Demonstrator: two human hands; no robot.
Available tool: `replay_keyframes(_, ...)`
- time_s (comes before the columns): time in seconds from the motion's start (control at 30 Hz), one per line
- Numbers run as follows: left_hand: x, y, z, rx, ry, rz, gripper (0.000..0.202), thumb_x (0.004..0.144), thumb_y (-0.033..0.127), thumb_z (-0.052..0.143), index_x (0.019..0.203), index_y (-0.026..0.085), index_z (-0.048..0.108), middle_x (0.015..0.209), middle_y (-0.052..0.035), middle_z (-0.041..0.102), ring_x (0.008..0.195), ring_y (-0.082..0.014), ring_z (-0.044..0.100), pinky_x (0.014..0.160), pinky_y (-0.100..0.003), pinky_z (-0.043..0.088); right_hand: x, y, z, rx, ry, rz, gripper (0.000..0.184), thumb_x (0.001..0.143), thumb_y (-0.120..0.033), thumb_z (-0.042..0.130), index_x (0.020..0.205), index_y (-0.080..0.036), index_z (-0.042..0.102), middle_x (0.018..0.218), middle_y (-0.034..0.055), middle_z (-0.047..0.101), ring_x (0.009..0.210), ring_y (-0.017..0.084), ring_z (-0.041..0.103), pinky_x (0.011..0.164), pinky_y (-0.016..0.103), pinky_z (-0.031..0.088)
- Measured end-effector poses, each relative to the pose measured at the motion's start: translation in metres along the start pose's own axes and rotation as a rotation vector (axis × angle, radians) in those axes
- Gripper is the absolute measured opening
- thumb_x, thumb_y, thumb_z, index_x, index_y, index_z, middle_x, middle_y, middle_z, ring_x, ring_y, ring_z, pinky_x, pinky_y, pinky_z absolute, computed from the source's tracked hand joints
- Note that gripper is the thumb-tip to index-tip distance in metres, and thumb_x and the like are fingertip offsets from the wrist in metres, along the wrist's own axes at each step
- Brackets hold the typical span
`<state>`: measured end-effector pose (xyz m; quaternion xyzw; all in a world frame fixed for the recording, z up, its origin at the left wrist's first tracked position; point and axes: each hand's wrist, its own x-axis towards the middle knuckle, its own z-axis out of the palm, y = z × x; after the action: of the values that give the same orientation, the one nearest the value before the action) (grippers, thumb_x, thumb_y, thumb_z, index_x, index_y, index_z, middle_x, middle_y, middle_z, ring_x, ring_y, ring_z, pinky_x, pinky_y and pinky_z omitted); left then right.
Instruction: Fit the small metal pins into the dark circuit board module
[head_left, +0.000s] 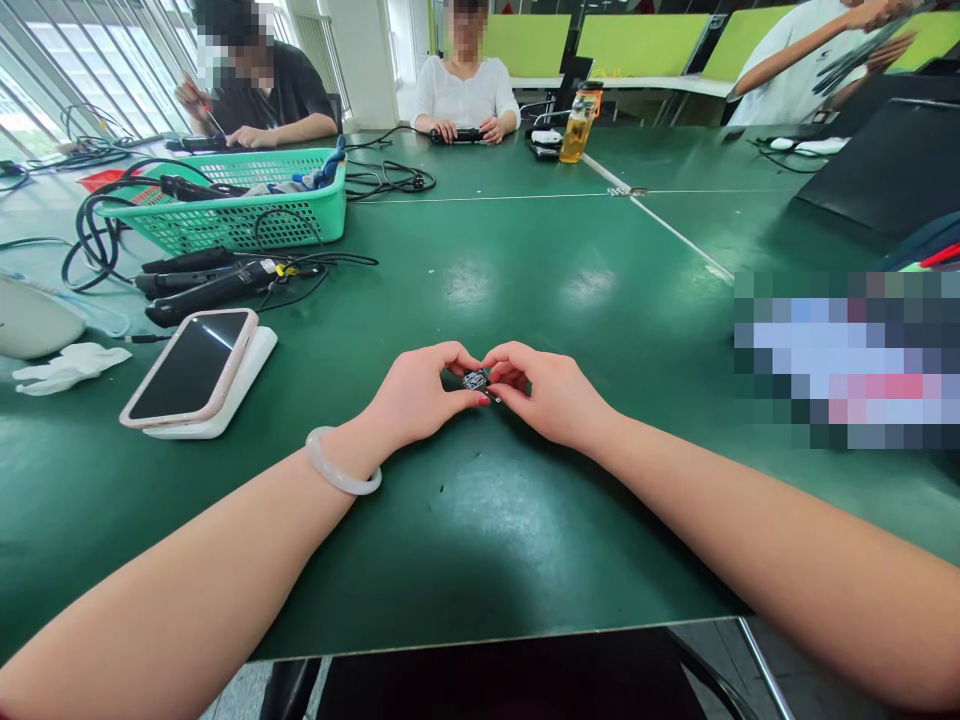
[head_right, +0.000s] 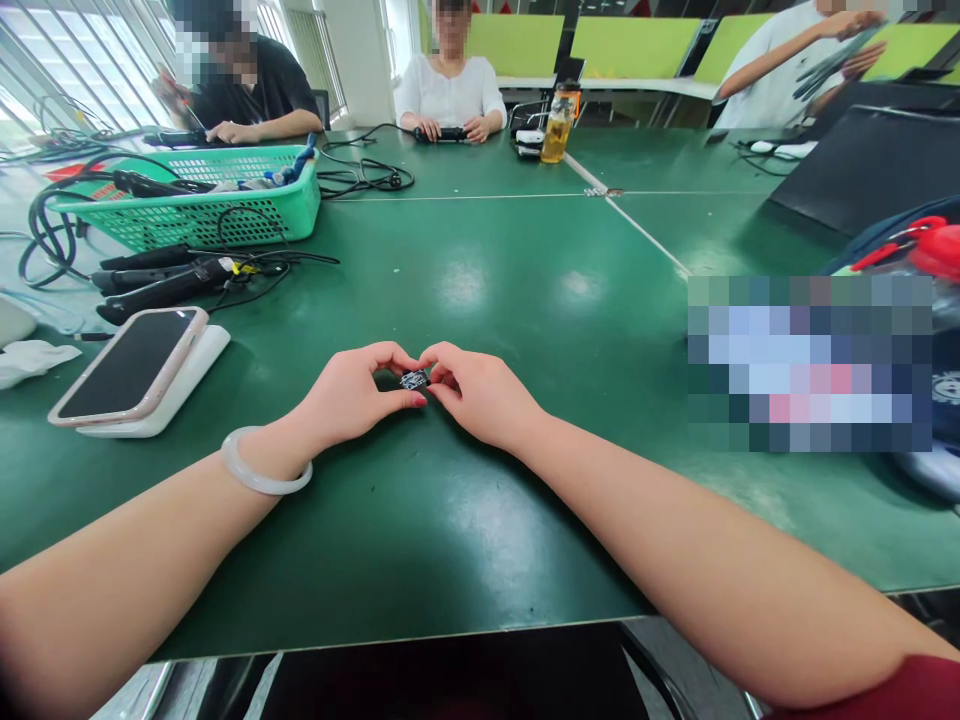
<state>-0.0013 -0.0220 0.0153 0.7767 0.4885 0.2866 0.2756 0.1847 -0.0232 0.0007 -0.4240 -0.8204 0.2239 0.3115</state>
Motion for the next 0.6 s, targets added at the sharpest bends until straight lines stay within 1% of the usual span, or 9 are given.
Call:
replay_keyframes(0.13, -0.0006, 0.0044, -0.0014, 0.129, -0.006, 0.027, 0.024, 0.066, 0.036, 0.071, 0.082, 0.021, 0.063, 0.085, 0.0001, 0.068, 0.082, -0.0195, 0.060, 0.078, -0.033, 0.044, -0.0007, -0.0001, 0.0008, -0.018, -0.015, 0.000, 0.022, 0.079, -0.013, 0.055, 0.099, -0.023, 0.055, 0.080, -0.0028, 0.068, 0.067, 0.011, 0.061, 0.069, 0.025, 0.047)
replay_keyframes(0.23, -0.0007, 0.0039, -0.0013, 0.101, -0.019, 0.026, 0.023, 0.067, 0.036, 0.070, 0.083, 0.021, 0.063, 0.086, -0.0002, 0.068, 0.083, -0.0194, 0.061, 0.079, -0.033, 0.044, -0.0011, -0.0004, 0.0007, -0.042, -0.007, -0.010, 0.020, 0.080, -0.014, 0.055, 0.098, -0.023, 0.055, 0.080, -0.0031, 0.068, 0.067, 0.011, 0.061, 0.068, 0.024, 0.046)
replay_keyframes(0.33, -0.0004, 0.0009, -0.0004, -0.031, -0.040, 0.003, 0.022, 0.068, 0.032, 0.070, 0.086, 0.021, 0.064, 0.088, -0.0008, 0.068, 0.084, -0.0180, 0.061, 0.081, -0.032, 0.045, -0.0013, -0.0014, -0.0005, -0.088, 0.013, -0.033, 0.017, 0.080, -0.014, 0.056, 0.095, -0.022, 0.057, 0.079, -0.0028, 0.068, 0.067, 0.011, 0.061, 0.065, 0.023, 0.045)
replay_keyframes(0.43, 0.0008, -0.0016, 0.0003, -0.221, -0.088, -0.053, 0.026, 0.068, 0.029, 0.069, 0.091, 0.018, 0.065, 0.087, -0.0030, 0.068, 0.081, -0.0168, 0.061, 0.079, -0.032, 0.048, -0.0015, -0.0027, -0.0024, -0.172, 0.045, -0.083, 0.009, 0.083, -0.018, 0.055, 0.087, -0.021, 0.062, 0.081, -0.0008, 0.069, 0.071, 0.013, 0.061, 0.067, 0.024, 0.045)
replay_keyframes(0.53, 0.0022, -0.0020, 0.0000, -0.369, -0.131, -0.117, 0.030, 0.068, 0.028, 0.069, 0.095, 0.015, 0.064, 0.085, -0.0049, 0.068, 0.077, -0.0160, 0.061, 0.076, -0.033, 0.050, -0.0017, -0.0030, -0.0037, -0.253, 0.076, -0.140, 0.013, 0.086, -0.021, 0.053, 0.085, -0.022, 0.066, 0.086, 0.0013, 0.070, 0.079, 0.015, 0.063, 0.072, 0.027, 0.046)
replay_keyframes(0.6, 0.0029, -0.0014, -0.0005, -0.424, -0.142, -0.140, 0.032, 0.068, 0.028, 0.070, 0.096, 0.015, 0.063, 0.086, -0.0054, 0.068, 0.079, -0.0159, 0.062, 0.078, -0.033, 0.050, -0.0021, -0.0028, -0.0042, -0.282, 0.091, -0.155, 0.015, 0.087, -0.023, 0.052, 0.088, -0.022, 0.067, 0.089, 0.0022, 0.070, 0.082, 0.016, 0.063, 0.075, 0.028, 0.046)
